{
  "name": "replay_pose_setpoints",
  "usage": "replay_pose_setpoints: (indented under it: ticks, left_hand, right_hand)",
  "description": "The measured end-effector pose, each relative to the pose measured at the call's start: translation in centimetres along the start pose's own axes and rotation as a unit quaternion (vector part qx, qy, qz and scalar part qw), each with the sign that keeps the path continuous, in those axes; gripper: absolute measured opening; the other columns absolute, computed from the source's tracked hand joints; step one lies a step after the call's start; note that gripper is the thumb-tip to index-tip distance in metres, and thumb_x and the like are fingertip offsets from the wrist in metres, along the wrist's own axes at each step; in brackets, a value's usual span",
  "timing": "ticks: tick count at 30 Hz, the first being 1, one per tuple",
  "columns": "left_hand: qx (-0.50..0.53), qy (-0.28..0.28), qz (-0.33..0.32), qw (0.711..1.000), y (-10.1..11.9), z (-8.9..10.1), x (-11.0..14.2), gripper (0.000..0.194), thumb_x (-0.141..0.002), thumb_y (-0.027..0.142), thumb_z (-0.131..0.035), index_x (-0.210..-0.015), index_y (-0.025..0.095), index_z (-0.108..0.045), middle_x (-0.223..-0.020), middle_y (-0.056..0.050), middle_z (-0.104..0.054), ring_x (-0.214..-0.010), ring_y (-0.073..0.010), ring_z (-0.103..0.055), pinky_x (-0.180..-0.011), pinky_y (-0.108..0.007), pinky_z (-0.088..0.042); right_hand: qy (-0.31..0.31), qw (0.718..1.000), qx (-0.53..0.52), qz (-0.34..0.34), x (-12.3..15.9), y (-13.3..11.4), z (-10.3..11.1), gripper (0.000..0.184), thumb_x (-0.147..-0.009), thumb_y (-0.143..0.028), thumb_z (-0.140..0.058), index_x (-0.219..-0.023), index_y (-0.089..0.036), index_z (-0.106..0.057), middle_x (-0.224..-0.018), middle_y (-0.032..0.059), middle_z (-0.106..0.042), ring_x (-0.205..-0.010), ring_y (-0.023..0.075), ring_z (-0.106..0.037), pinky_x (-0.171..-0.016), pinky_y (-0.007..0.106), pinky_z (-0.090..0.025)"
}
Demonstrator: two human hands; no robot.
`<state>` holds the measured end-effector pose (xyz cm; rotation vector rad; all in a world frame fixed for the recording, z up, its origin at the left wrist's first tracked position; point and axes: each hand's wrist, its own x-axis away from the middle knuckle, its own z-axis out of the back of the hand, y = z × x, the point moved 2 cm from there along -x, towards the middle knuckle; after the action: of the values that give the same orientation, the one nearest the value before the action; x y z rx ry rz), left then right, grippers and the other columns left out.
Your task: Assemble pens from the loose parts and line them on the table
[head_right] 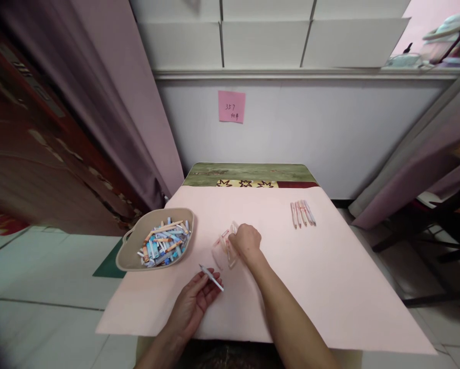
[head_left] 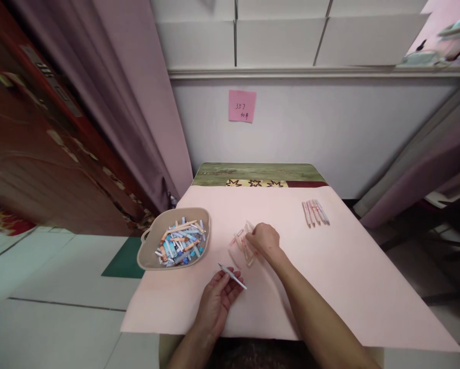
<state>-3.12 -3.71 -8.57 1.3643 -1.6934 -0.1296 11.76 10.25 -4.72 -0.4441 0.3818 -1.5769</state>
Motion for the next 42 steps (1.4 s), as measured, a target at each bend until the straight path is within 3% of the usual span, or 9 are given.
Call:
replay_pose_setpoints:
  ticks: [5, 9, 12, 15, 17, 21, 29, 36, 42]
  left_hand:
    - [0.002, -0.012, 0.020, 1.000, 0.0, -1.0, 0.4, 0.012, -0.078, 0.008, -0.065, -0.090, 0.010, -0.065, -0.089, -0.016, -0.073, -0.078, -0.0214, -0.071, -0.075, -0.034, -0.059]
    - [0.015, -0.008, 0.034, 0.999, 0.2, -2.4, 0.3, 0.011, -0.078, 0.008, -0.064, -0.089, 0.009, -0.065, -0.089, -0.016, -0.073, -0.079, -0.0224, -0.071, -0.076, -0.035, -0.059]
    - [0.034, 0.024, 0.046, 0.998, 0.7, -3.0, 0.2, 0.008, -0.081, 0.006, -0.059, -0.085, 0.008, -0.066, -0.086, -0.015, -0.074, -0.078, -0.0211, -0.072, -0.078, -0.034, -0.058]
    - [0.074, 0.058, 0.051, 0.994, 1.1, -3.2, 0.3, 0.013, -0.083, 0.002, -0.054, -0.080, 0.009, -0.065, -0.082, -0.012, -0.074, -0.079, -0.0187, -0.072, -0.082, -0.030, -0.057]
    - [0.094, 0.067, 0.048, 0.992, 1.2, -3.3, 0.4, 0.015, -0.083, 0.001, -0.054, -0.078, 0.010, -0.064, -0.080, -0.012, -0.074, -0.081, -0.0187, -0.072, -0.084, -0.028, -0.056]
    - [0.110, 0.072, 0.050, 0.990, 0.9, -3.6, 0.6, 0.014, -0.082, 0.002, -0.055, -0.076, 0.011, -0.063, -0.078, -0.010, -0.074, -0.082, -0.0196, -0.072, -0.084, -0.030, -0.057]
    - [0.122, 0.081, 0.035, 0.989, 1.0, -5.1, 0.8, 0.016, -0.084, 0.002, -0.053, -0.077, 0.011, -0.065, -0.077, -0.009, -0.074, -0.083, -0.0182, -0.071, -0.087, -0.030, -0.056]
    - [0.108, 0.077, -0.024, 0.991, 1.3, -5.5, 1.3, 0.015, -0.082, 0.002, -0.056, -0.074, 0.010, -0.066, -0.077, -0.009, -0.074, -0.079, -0.0181, -0.071, -0.088, -0.033, -0.055]
    - [0.106, 0.069, -0.048, 0.991, 1.3, -5.3, 1.4, 0.014, -0.082, 0.002, -0.057, -0.074, 0.009, -0.066, -0.080, -0.010, -0.074, -0.079, -0.0183, -0.071, -0.089, -0.035, -0.055]
  right_hand:
    - [-0.035, 0.982, -0.184, 0.039, 4.0, 2.7, 1.7, 0.020, -0.082, -0.034, -0.056, -0.073, -0.019, -0.066, -0.059, 0.0017, -0.070, -0.056, 0.0150, -0.066, -0.055, 0.023, -0.048]
    - [-0.088, 0.854, -0.511, 0.025, 6.5, 3.7, 1.4, 0.033, -0.074, -0.041, -0.070, -0.094, -0.016, -0.065, -0.061, -0.0005, -0.067, -0.052, 0.0138, -0.063, -0.047, 0.021, -0.045]
    - [-0.118, 0.783, -0.609, -0.039, 7.3, 3.8, 0.9, 0.043, -0.070, -0.041, -0.076, -0.102, -0.016, -0.065, -0.070, 0.0017, -0.070, -0.058, 0.0133, -0.065, -0.050, 0.020, -0.047]
    - [-0.118, 0.719, -0.673, -0.129, 7.7, 3.9, 0.4, 0.030, -0.073, -0.040, -0.074, -0.088, -0.016, -0.067, -0.080, 0.0056, -0.072, -0.066, 0.0143, -0.068, -0.056, 0.022, -0.052]
    - [-0.101, 0.695, -0.692, -0.166, 7.9, 4.1, 0.2, 0.025, -0.077, -0.040, -0.070, -0.082, -0.016, -0.066, -0.085, 0.0087, -0.074, -0.075, 0.0177, -0.070, -0.061, 0.025, -0.055]
    - [-0.070, 0.690, -0.697, -0.183, 8.6, 4.0, 0.1, 0.025, -0.077, -0.040, -0.069, -0.082, -0.016, -0.065, -0.091, 0.0115, -0.074, -0.081, 0.0217, -0.071, -0.057, 0.025, -0.056]
    - [0.076, 0.718, -0.683, -0.104, 11.0, 2.4, 0.9, 0.032, -0.071, -0.037, -0.078, -0.090, -0.021, -0.058, -0.075, -0.0010, -0.070, -0.071, 0.0151, -0.068, -0.067, 0.027, -0.056]
    - [0.074, 0.753, -0.652, -0.045, 12.3, 1.7, 0.5, 0.027, -0.074, -0.035, -0.076, -0.086, -0.020, -0.056, -0.080, 0.0029, -0.071, -0.076, 0.0173, -0.068, -0.070, 0.030, -0.056]
    - [0.078, 0.754, -0.651, -0.035, 12.5, 1.5, 0.3, 0.026, -0.075, -0.033, -0.075, -0.086, -0.021, -0.055, -0.082, 0.0020, -0.072, -0.076, 0.0160, -0.069, -0.072, 0.028, -0.056]
